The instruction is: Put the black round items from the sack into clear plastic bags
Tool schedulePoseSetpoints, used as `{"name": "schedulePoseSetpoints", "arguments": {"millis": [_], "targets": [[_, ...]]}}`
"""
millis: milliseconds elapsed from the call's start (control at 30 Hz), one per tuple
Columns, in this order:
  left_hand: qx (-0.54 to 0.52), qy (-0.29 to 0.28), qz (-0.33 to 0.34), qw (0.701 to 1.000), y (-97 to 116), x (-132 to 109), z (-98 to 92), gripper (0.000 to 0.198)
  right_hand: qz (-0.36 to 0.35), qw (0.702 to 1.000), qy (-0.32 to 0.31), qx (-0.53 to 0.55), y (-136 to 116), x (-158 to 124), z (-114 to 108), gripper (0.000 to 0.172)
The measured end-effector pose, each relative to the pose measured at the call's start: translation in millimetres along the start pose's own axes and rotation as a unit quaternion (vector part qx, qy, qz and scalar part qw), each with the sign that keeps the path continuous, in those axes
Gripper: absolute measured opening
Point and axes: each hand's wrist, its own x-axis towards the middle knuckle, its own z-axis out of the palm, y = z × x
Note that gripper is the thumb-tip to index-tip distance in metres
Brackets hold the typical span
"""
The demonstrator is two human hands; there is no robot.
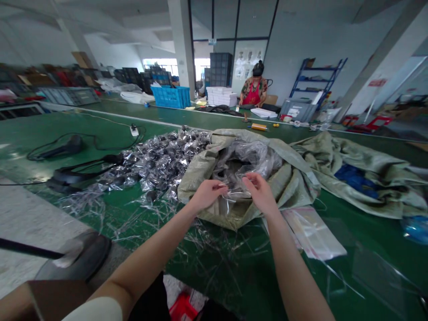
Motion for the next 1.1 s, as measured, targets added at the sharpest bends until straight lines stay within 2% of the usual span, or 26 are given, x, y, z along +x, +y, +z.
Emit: {"name": "schedulePoseSetpoints", "arguments": {"millis": [67,100,233,333,467,600,667,733,833,867,933,1000,1033,1100], "targets": [[-0.015,-0.053,-0.011,0.998,3.6,2.6,-7.5,0.022,-0.082,0.994,-0.028,-0.061,-4.6,-2.0,-8.0,0.043],[-0.015,-0.072,-0.013,0.997,5.6,3.5,-10.3,0.021,-0.098,0.991,-0.052,-0.077,-6.8,-3.1,-10.6,0.043],[-0.007,-0.107,-0.019,0.994,11.3,7.0,-15.4,0.018,-0.061,0.982,-0.155,-0.090,-8.6,-4.7,-12.1,0.025],[-0.009,-0.091,-0.016,0.996,8.9,9.7,-16.0,0.020,-0.041,0.985,-0.135,-0.100,-3.6,-2.7,-9.7,0.015],[0.023,-0.012,0.022,0.999,-0.1,10.8,-15.4,0.021,-0.044,0.991,-0.052,-0.115,0.1,-1.1,-6.9,0.012],[0.012,-0.035,0.009,0.999,-2.8,9.4,-12.9,0.018,-0.052,0.989,-0.007,-0.135,-2.2,-1.9,-4.7,0.014],[0.003,-0.047,-0.003,0.999,-1.2,8.7,-11.8,0.018,-0.044,0.992,-0.012,-0.116,-3.4,-2.2,-4.3,0.024],[-0.006,-0.051,-0.008,0.999,0.7,8.2,-11.5,0.018,-0.027,0.994,-0.052,-0.090,-3.8,-2.4,-4.6,0.031],[-0.013,-0.055,-0.010,0.998,1.5,8.6,-12.6,0.019,0.000,0.988,-0.139,-0.071,-3.8,-2.7,-4.9,0.024],[-0.010,-0.052,-0.007,0.999,1.0,9.0,-13.1,0.020,0.008,0.987,-0.146,-0.072,-3.8,-2.8,-4.7,0.022],[0.002,-0.046,0.000,0.999,-0.3,9.7,-13.8,0.021,0.020,0.990,-0.118,-0.078,-4.1,-3.2,-3.9,0.019],[0.030,-0.028,0.012,0.999,-0.6,9.0,-12.8,0.021,0.022,0.993,-0.081,-0.088,-4.5,-3.5,-3.0,0.017],[0.057,0.002,0.021,0.998,0.3,7.4,-11.1,0.021,0.020,0.993,-0.069,-0.092,-4.6,-3.6,-2.6,0.016],[0.139,0.109,0.047,0.983,5.0,1.4,-5.0,0.023,0.021,0.994,-0.047,-0.101,-4.9,-4.2,-1.7,0.015]]}}
